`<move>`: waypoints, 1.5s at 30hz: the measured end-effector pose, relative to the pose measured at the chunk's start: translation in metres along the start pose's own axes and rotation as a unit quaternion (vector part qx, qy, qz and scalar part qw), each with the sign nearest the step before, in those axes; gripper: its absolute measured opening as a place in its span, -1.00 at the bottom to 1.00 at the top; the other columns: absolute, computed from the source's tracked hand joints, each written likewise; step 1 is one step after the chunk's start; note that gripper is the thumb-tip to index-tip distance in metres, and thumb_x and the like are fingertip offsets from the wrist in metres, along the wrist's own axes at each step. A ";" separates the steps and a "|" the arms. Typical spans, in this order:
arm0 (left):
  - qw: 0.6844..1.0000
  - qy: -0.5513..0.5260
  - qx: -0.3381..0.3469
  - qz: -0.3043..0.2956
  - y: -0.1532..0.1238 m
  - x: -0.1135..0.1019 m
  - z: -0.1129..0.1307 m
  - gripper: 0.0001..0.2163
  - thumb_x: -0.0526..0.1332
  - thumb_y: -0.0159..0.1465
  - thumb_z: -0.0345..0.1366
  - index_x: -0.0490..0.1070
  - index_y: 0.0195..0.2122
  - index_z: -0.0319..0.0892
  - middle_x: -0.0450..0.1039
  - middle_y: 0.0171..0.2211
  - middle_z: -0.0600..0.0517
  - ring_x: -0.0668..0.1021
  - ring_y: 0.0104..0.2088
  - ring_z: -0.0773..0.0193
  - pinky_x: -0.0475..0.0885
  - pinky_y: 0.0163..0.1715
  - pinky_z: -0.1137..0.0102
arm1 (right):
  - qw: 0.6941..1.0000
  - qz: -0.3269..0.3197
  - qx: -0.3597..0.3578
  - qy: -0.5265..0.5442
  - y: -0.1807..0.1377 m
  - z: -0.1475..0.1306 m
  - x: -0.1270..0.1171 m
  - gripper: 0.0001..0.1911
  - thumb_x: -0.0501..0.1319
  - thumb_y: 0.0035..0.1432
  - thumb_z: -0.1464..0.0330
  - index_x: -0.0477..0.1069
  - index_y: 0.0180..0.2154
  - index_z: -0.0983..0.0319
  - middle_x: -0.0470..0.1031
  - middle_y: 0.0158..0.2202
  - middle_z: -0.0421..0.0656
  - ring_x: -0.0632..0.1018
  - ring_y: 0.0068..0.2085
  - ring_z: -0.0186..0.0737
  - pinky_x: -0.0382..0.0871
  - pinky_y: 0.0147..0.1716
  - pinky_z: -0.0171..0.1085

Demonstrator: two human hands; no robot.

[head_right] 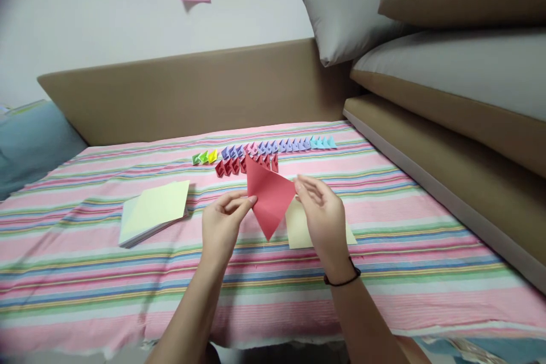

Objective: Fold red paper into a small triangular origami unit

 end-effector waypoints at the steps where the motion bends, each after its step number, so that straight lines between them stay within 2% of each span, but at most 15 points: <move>1: 0.997 0.055 0.062 0.007 0.000 -0.002 0.003 -0.86 0.33 0.08 -0.27 0.51 -0.35 -0.19 0.59 -0.45 0.01 0.60 -0.35 0.19 0.44 -0.27 0.39 | 0.995 0.011 -0.069 -0.069 0.000 -0.005 -0.001 -0.58 0.24 0.10 0.26 0.37 0.00 0.22 0.45 0.02 0.02 0.51 -0.04 -0.04 0.43 -0.06 -0.01; 3: 0.963 0.183 0.200 0.005 -0.002 -0.004 0.008 -0.91 0.24 0.18 -0.31 0.51 -0.32 -0.14 0.59 -0.38 0.01 0.60 -0.30 0.18 0.42 -0.25 0.38 | 0.950 0.014 -0.235 -0.207 -0.005 -0.021 0.002 -0.46 0.25 0.09 0.32 0.26 0.12 0.18 0.27 0.19 0.02 0.36 0.14 0.03 0.30 0.06 0.06; 5: 0.900 0.300 0.315 -0.014 -0.005 -0.004 0.011 -0.87 0.16 0.24 -0.35 0.50 -0.27 -0.13 0.58 -0.32 -0.01 0.59 -0.28 0.19 0.39 -0.25 0.38 | 0.873 -0.023 -0.374 -0.312 -0.013 -0.036 0.009 -0.56 0.24 0.10 0.38 0.34 0.05 0.15 0.20 0.24 -0.03 0.17 0.25 0.09 0.12 0.17 0.14; 7: 0.846 0.373 0.380 -0.032 -0.008 -0.003 0.012 -0.86 0.11 0.27 -0.37 0.46 -0.23 -0.14 0.57 -0.32 -0.04 0.58 -0.30 0.19 0.37 -0.29 0.39 | 0.811 -0.063 -0.431 -0.390 -0.021 -0.045 0.019 -0.74 0.20 0.14 0.41 0.45 -0.10 0.11 0.24 0.23 -0.13 0.08 0.29 0.12 -0.03 0.20 0.21; 10: 0.810 0.410 0.417 -0.047 -0.009 0.000 0.010 -0.90 0.10 0.29 -0.37 0.36 -0.19 -0.17 0.55 -0.36 -0.05 0.57 -0.36 0.22 0.35 -0.36 0.42 | 0.778 -0.072 -0.421 -0.460 -0.027 -0.046 0.027 -0.83 0.15 0.19 0.40 0.50 -0.23 0.13 0.31 0.19 -0.19 0.12 0.28 0.12 -0.21 0.22 0.29; 15: 0.767 0.450 0.446 -0.099 -0.008 0.004 0.004 -0.93 0.08 0.30 -0.39 0.27 -0.19 -0.16 0.52 -0.39 -0.04 0.55 -0.40 0.22 0.30 -0.43 0.42 | 0.785 -0.105 -0.395 -0.466 -0.023 -0.036 0.024 -0.81 0.13 0.21 0.41 0.50 -0.38 0.14 0.50 -0.01 -0.23 0.33 0.15 0.02 -0.33 0.23 0.28; 18: 0.763 0.458 0.438 -0.129 -0.007 0.003 0.003 -0.92 0.07 0.30 -0.38 0.26 -0.18 -0.16 0.52 -0.39 -0.04 0.55 -0.39 0.20 0.29 -0.45 0.42 | 0.786 -0.136 -0.390 -0.460 -0.019 -0.034 0.019 -0.82 0.14 0.19 0.43 0.49 -0.40 0.14 0.56 -0.18 -0.25 0.42 0.03 -0.06 -0.32 0.24 0.24; 21: 0.773 0.450 0.422 -0.147 -0.005 0.000 0.005 -0.94 0.07 0.30 -0.35 0.25 -0.21 -0.14 0.53 -0.38 -0.03 0.56 -0.38 0.19 0.29 -0.45 0.43 | 0.787 -0.153 -0.386 -0.456 -0.015 -0.036 0.014 -0.81 0.12 0.21 0.41 0.48 -0.40 0.14 0.56 -0.30 -0.27 0.46 -0.07 -0.12 -0.30 0.24 0.21; 25: 0.795 0.440 0.392 -0.143 -0.002 -0.009 0.011 -0.92 0.08 0.27 -0.39 0.24 -0.21 -0.12 0.55 -0.35 -0.02 0.57 -0.36 0.19 0.31 -0.45 0.44 | 0.795 -0.124 -0.381 -0.455 -0.007 -0.041 -0.002 -0.84 0.15 0.20 0.37 0.47 -0.40 0.14 0.56 -0.36 -0.28 0.49 -0.16 -0.16 -0.28 0.21 0.17; 30: 0.818 0.426 0.354 -0.158 -0.002 -0.014 0.016 -0.84 0.09 0.26 -0.40 0.26 -0.14 -0.09 0.56 -0.36 0.04 0.57 -0.34 0.23 0.35 -0.41 0.44 | 0.806 -0.077 -0.395 -0.433 0.003 -0.046 -0.026 -0.85 0.19 0.18 0.33 0.50 -0.41 0.08 0.59 -0.36 -0.30 0.50 -0.17 -0.13 -0.23 0.17 0.13; 34: 0.824 0.398 0.362 -0.175 -0.001 -0.011 0.016 -0.83 0.09 0.28 -0.36 0.39 -0.13 -0.10 0.57 -0.30 -0.01 0.58 -0.27 0.22 0.39 -0.31 0.40 | 0.819 -0.080 -0.392 -0.412 0.006 -0.045 -0.031 -0.86 0.20 0.18 0.32 0.51 -0.40 0.05 0.59 -0.35 -0.30 0.52 -0.17 -0.15 -0.17 0.16 0.11; 37: 0.854 0.337 0.355 -0.175 0.001 -0.012 0.017 -0.86 0.13 0.27 -0.35 0.49 -0.27 -0.09 0.58 -0.32 -0.01 0.58 -0.28 0.20 0.41 -0.25 0.38 | 0.846 -0.090 -0.372 -0.370 0.006 -0.046 -0.032 -0.89 0.23 0.14 0.32 0.52 -0.41 0.06 0.59 -0.34 -0.28 0.53 -0.19 -0.14 -0.07 0.15 0.10; 39: 0.878 0.305 0.332 -0.159 0.003 -0.014 0.019 -0.87 0.15 0.24 -0.37 0.51 -0.34 -0.08 0.59 -0.35 0.01 0.59 -0.30 0.20 0.41 -0.25 0.37 | 0.882 -0.080 -0.344 -0.313 0.005 -0.049 -0.035 -0.91 0.27 0.10 0.31 0.52 -0.44 0.08 0.58 -0.36 -0.25 0.54 -0.22 -0.15 0.10 0.10 0.05; 42: 0.896 0.299 0.296 -0.139 0.005 -0.020 0.020 -0.85 0.15 0.23 -0.41 0.50 -0.37 -0.09 0.58 -0.37 0.02 0.59 -0.31 0.18 0.40 -0.26 0.36 | 0.925 -0.014 -0.294 -0.240 0.003 -0.055 -0.042 -0.94 0.27 0.10 0.35 0.50 -0.42 0.12 0.55 -0.35 -0.20 0.55 -0.25 -0.15 0.34 -0.09 -0.10; 45: 0.892 0.322 0.287 -0.137 0.005 -0.019 0.020 -0.84 0.11 0.24 -0.44 0.48 -0.35 -0.13 0.56 -0.35 0.00 0.56 -0.30 0.19 0.38 -0.27 0.35 | 0.912 0.004 -0.310 -0.268 -0.002 -0.061 -0.038 -0.93 0.22 0.12 0.40 0.49 -0.34 0.14 0.54 -0.30 -0.17 0.53 -0.21 -0.12 0.37 -0.14 -0.14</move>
Point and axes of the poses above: each hand's wrist, its own y-axis towards the middle knuckle, its own x-axis out of the palm, z = x × y, the point moved 2 cm from there along y, towards the middle knuckle
